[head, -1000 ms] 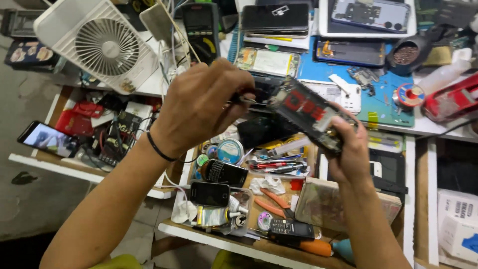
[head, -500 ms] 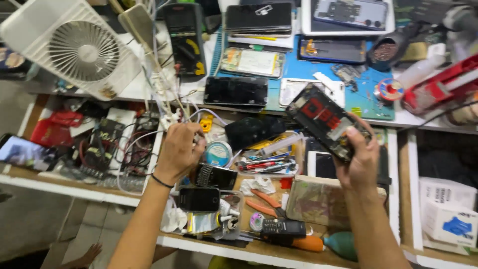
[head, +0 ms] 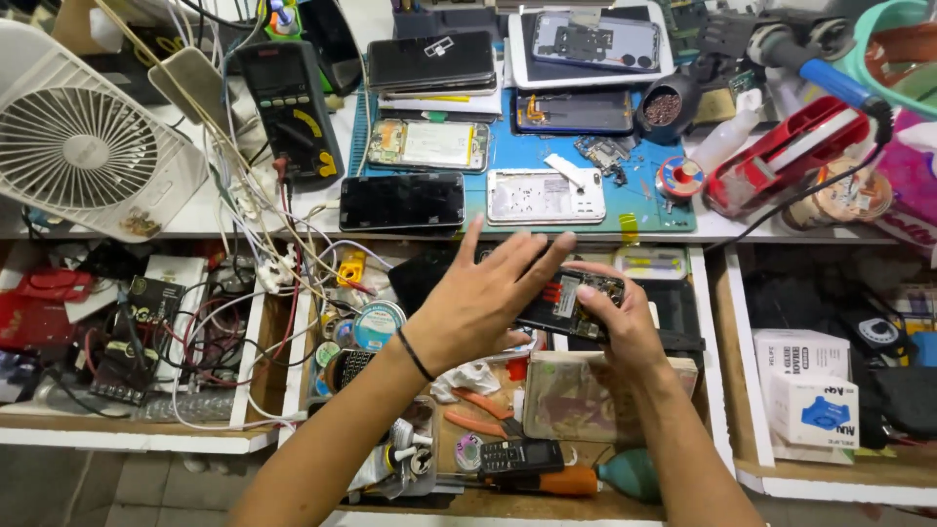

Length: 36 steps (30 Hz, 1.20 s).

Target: Inspecting and assembling internal components of a mobile phone on a cluttered workbench.

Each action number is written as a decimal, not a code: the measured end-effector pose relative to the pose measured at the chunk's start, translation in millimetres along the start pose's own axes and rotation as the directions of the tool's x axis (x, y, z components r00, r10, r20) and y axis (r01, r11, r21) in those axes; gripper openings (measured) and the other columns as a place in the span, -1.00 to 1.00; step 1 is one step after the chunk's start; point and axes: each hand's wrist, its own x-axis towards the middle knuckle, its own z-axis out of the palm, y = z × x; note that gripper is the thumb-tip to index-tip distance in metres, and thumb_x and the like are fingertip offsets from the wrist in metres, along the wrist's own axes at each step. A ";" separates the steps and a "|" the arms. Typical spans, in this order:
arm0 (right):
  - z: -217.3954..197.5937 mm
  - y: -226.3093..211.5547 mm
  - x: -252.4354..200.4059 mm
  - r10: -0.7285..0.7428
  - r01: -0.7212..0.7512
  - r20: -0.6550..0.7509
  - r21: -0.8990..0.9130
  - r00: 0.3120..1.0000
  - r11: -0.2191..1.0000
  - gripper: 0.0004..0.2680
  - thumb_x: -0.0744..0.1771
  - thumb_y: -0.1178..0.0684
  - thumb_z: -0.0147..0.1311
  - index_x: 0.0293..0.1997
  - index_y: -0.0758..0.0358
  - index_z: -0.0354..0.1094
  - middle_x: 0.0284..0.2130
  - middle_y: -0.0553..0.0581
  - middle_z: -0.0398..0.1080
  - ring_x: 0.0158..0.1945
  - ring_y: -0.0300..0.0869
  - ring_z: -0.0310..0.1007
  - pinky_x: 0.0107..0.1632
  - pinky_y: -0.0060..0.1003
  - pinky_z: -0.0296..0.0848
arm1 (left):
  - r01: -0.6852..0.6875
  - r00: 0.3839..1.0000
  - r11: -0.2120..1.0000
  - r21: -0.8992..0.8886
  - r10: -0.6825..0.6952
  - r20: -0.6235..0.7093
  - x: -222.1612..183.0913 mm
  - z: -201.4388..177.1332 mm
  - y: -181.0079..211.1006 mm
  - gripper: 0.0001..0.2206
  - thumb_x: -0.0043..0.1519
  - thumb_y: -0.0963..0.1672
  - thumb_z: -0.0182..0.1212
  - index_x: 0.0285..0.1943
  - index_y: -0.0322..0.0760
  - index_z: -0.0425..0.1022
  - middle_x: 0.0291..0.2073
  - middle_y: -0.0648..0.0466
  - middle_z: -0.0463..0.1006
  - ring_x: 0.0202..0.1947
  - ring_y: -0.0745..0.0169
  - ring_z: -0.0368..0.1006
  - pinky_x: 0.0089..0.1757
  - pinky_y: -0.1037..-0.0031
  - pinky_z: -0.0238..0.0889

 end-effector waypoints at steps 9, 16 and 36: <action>-15.2 29.3 10.1 -0.061 -0.031 0.273 0.319 0.960 0.947 -0.38 0.31 -0.34 -0.08 0.28 0.57 0.17 0.04 0.57 0.39 -0.01 0.26 0.51 0.08 0.22 0.50 | 0.287 0.890 0.941 -0.176 -0.331 -0.315 -3.6 26.2 12.8 0.23 -0.17 -0.02 0.62 0.63 -0.37 -0.26 -0.28 -0.12 0.55 -0.32 -0.13 0.48 -0.27 0.20 0.37; 23.1 -12.4 -2.3 -0.083 0.074 0.035 0.188 0.996 0.979 -0.83 0.40 0.19 -0.07 0.03 0.54 0.29 -0.39 0.32 0.49 -0.32 0.01 0.62 -0.18 0.05 0.65 | 0.369 0.818 0.847 -0.383 -0.491 -0.298 4.6 31.8 40.2 0.23 -0.06 0.01 0.58 0.61 -0.43 -0.40 -0.09 -0.25 0.58 -0.19 -0.25 0.54 -0.26 0.09 0.42; 22.9 -5.6 3.8 -0.164 0.178 -0.088 0.182 0.982 0.967 -0.81 0.41 0.12 -0.04 0.04 0.43 0.43 -0.40 0.35 0.52 -0.28 -0.01 0.62 -0.16 0.01 0.65 | 0.154 0.761 -0.114 -0.981 -0.620 0.191 -5.5 59.1 1.9 -0.74 0.23 -0.23 0.31 0.12 -0.37 0.62 -0.30 -0.15 0.70 -0.22 0.41 0.53 -0.14 0.43 0.52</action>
